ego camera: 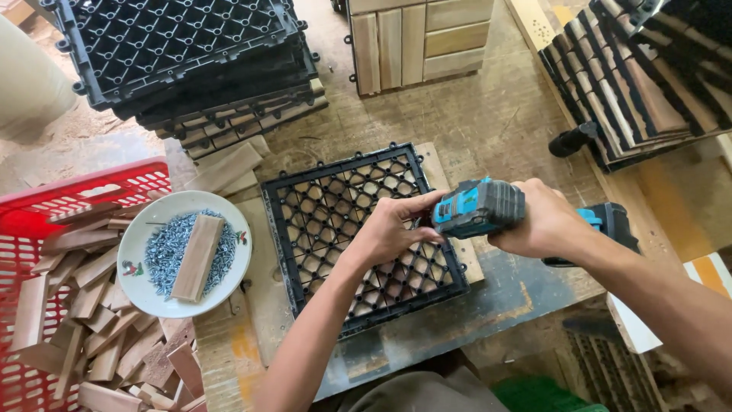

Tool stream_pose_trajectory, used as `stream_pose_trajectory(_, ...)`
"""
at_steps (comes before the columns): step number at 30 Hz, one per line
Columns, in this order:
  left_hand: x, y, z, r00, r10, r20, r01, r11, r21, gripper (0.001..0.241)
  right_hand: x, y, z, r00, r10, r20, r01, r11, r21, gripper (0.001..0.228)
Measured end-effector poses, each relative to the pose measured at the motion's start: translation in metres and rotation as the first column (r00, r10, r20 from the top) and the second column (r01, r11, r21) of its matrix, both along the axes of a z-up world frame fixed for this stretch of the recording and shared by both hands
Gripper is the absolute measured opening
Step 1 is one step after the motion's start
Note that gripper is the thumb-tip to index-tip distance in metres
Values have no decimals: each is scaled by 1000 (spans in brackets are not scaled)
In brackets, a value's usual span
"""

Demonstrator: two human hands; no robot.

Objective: Assembling interlocking wooden deck tiles by fastening wooden slats to a plastic base using a power drill and screws.

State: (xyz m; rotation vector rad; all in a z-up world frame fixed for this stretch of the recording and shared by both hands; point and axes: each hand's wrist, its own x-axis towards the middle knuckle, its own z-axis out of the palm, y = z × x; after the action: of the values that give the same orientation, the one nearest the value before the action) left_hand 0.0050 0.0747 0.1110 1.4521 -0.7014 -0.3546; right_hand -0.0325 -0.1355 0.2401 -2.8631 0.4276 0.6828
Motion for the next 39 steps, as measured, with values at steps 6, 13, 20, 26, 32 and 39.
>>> stream_pose_trajectory(6, 1, 3, -15, 999, -7, -50, 7, 1000, 5, 72, 9, 6, -5, 997, 71, -43, -72, 997, -3, 43)
stream_pose_trajectory(13, 14, 10, -6, 996, -49, 79, 40, 993, 109, 71, 22, 17, -1, 979, 167, -117, -177, 981, -81, 47)
stream_pose_trajectory(20, 18, 8, -22, 996, -23, 87, 14, 994, 111, 71, 26, 24, 3, 973, 175, -153, -193, 975, -110, 48)
stream_pose_trajectory(26, 19, 10, -34, 996, 6, 88, -15, 994, 106, 67, 27, 23, -2, 968, 210, -137, -225, 968, -109, 48)
stream_pose_trajectory(32, 15, 12, -40, 995, 36, 93, -44, 996, 83, 70, 31, 32, 5, 947, 257, -192, -288, 946, -152, 38)
stream_pose_trajectory(39, 3, 10, -30, 993, 96, 70, -101, 992, 76, 68, 27, 31, 5, 944, 288, -164, -312, 938, -152, 38)
